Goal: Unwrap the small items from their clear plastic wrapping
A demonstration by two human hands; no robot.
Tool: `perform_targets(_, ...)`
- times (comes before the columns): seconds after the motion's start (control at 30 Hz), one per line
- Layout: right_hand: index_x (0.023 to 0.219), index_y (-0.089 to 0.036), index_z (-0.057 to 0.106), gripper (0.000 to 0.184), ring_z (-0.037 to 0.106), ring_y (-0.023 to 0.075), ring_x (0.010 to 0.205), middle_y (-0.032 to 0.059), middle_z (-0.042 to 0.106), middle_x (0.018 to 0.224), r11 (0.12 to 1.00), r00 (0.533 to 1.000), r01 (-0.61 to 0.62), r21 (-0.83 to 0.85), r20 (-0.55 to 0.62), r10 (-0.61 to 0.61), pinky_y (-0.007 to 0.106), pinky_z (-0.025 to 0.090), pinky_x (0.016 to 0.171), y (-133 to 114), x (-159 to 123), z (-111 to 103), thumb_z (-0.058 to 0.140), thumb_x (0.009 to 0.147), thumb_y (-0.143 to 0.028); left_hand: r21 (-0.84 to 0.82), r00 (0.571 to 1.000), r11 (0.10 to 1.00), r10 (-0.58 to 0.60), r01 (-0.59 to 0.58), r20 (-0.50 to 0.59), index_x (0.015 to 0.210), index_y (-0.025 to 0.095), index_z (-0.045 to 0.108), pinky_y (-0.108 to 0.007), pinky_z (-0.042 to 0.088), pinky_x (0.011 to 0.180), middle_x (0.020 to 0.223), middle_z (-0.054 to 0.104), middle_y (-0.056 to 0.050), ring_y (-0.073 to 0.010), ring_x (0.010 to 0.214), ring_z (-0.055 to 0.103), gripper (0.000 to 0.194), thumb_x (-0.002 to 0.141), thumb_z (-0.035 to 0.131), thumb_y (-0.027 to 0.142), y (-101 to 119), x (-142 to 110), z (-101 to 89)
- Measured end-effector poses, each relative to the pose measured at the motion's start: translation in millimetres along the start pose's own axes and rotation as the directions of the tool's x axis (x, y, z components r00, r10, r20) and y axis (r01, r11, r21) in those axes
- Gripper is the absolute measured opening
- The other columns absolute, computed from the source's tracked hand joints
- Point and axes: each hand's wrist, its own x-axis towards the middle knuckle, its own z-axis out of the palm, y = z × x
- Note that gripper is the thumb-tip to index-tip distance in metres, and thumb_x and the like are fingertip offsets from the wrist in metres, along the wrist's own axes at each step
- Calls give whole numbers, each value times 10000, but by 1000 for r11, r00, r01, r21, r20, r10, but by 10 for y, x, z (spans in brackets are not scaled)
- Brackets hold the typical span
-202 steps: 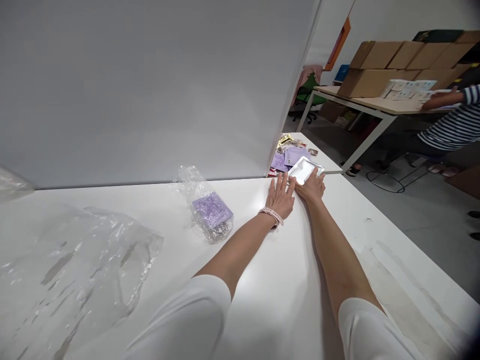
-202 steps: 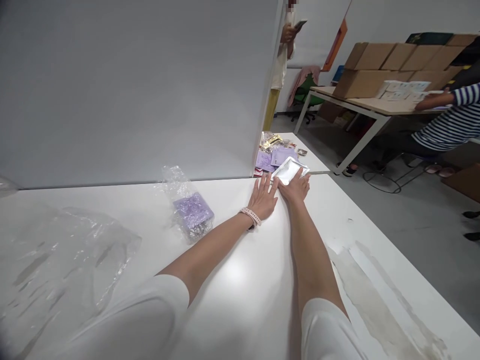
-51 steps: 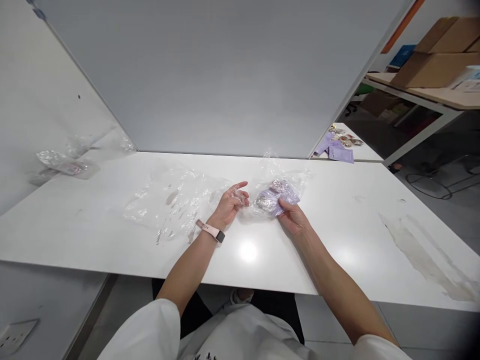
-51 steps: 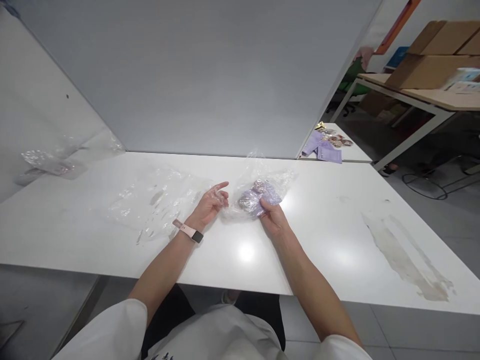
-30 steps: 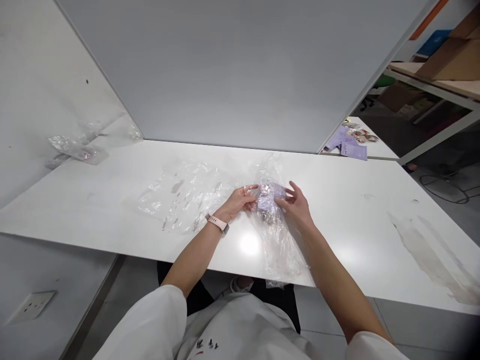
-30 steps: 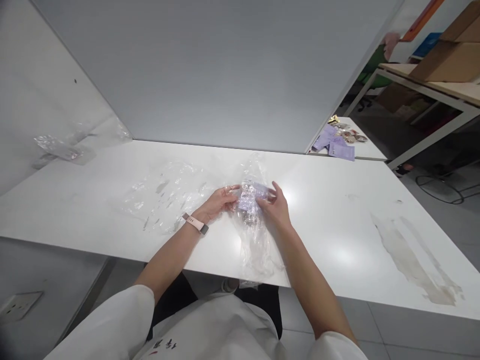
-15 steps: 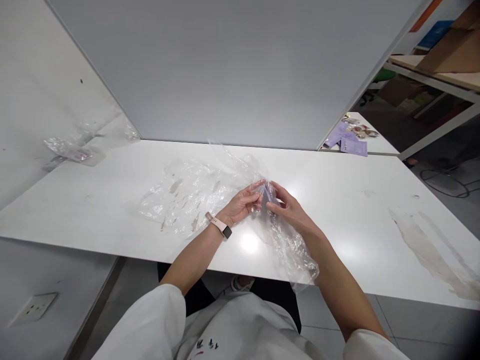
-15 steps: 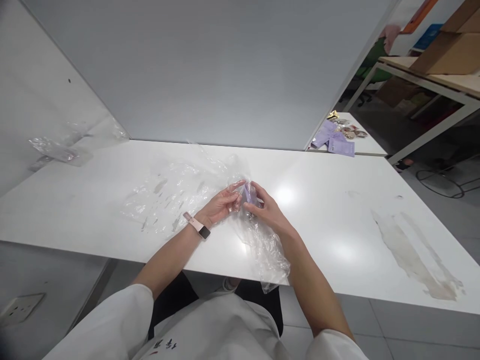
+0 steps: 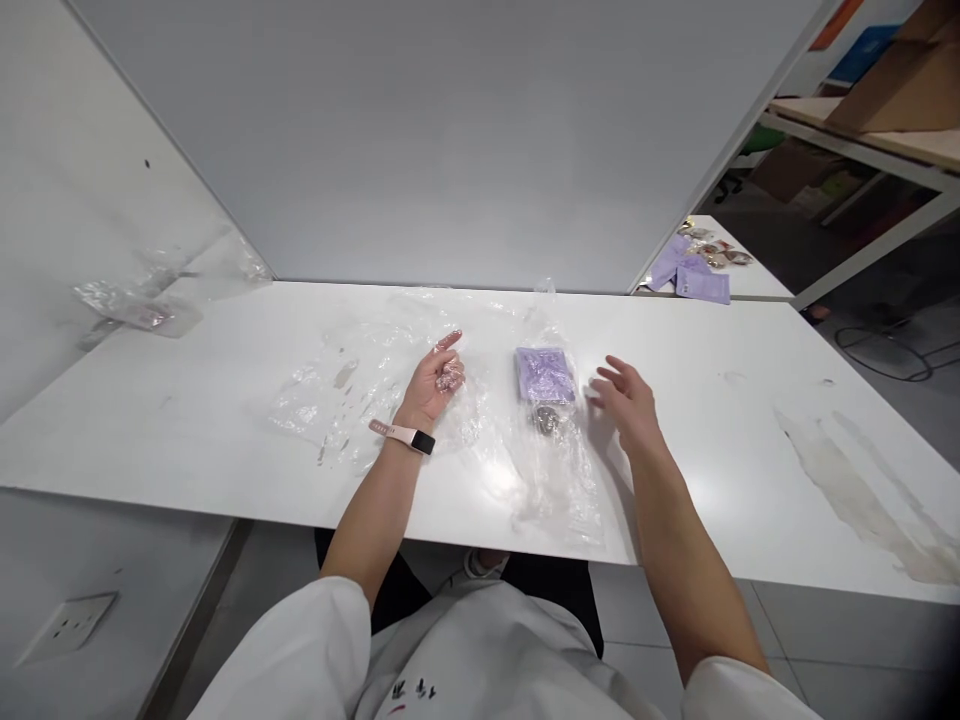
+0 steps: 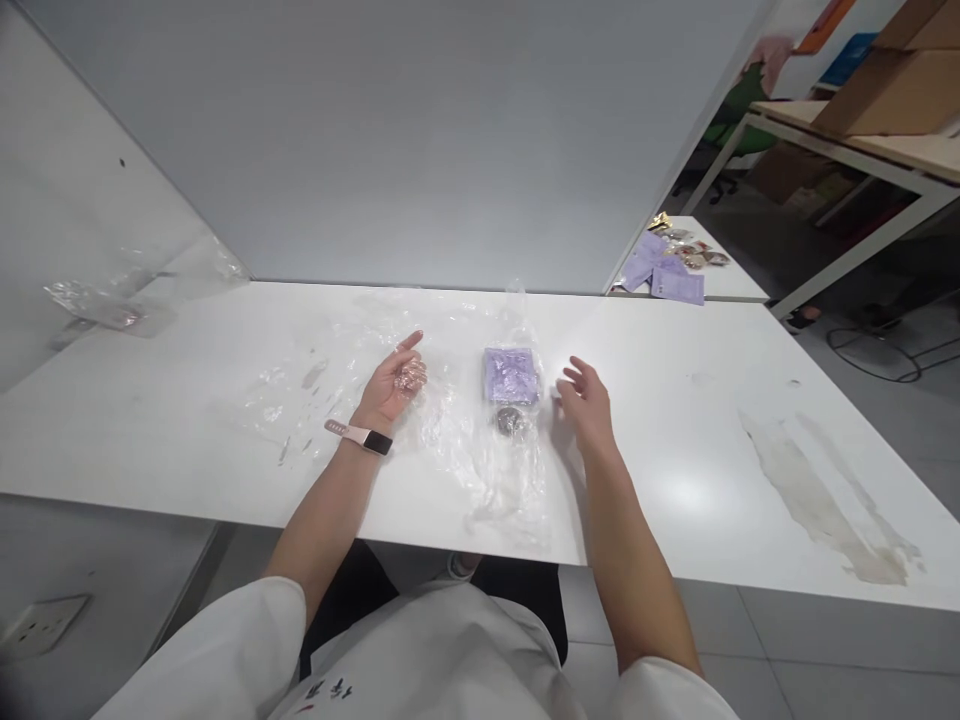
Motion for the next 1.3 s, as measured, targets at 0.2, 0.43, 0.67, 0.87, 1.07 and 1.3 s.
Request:
perform_targets(0.2,1200,-310,671,387,564,267,1189,58,650,1264,832,846,520,-191,245,-473,483,443,1032,-88,-282,193,647,870,-511,653,813,744,464,-143,-352,1315,199,519,-226,455,611,767,568,22,-105,641,551,525,800,597,131,55,4,-76)
perform_targets(0.43,1008,-248,701,147,563,270,955,90,662,1032,506,641,759,-409,606,-472,441,449,844,15,-534,559,608,916,-315,913,769,180,612,-365,187,1521,219,303,-405,385,1131,1460,504,-143,-233,1376,465,591,943,405,145,-239,-139,104)
perform_targets(0.67,828,-227,593,196,522,218,829,59,637,868,615,680,708,-346,569,-463,386,429,792,-32,-469,454,463,963,-281,966,967,-126,83,-228,239,1528,155,351,-553,74,1238,1640,260,-168,-325,1547,139,595,951,461,247,-554,-22,-41)
perform_targets(0.87,895,-231,561,185,583,180,801,45,659,949,903,921,366,-226,230,-316,308,449,701,-23,-177,-3,506,904,-407,945,972,-268,86,-188,217,1446,235,492,-643,19,1202,1612,350,-117,-324,1531,203,469,984,417,269,-412,-17,-99)
perform_targets(1.07,759,-230,638,98,532,199,627,33,606,651,691,997,22,-722,-34,-66,358,419,671,145,186,-690,632,695,-305,956,941,-222,237,-190,242,1070,261,688,-606,134,1197,1328,646,-71,-300,1307,487,249,896,534,173,-352,7,-102)
perform_targets(1.3,987,-221,690,233,647,219,890,71,712,1006,882,830,326,-339,-344,-439,384,494,806,-26,73,-611,534,852,-330,950,858,-278,445,-139,256,909,229,693,-599,75,1211,1190,675,-94,-313,1251,500,367,796,445,-17,-252,-15,-123)
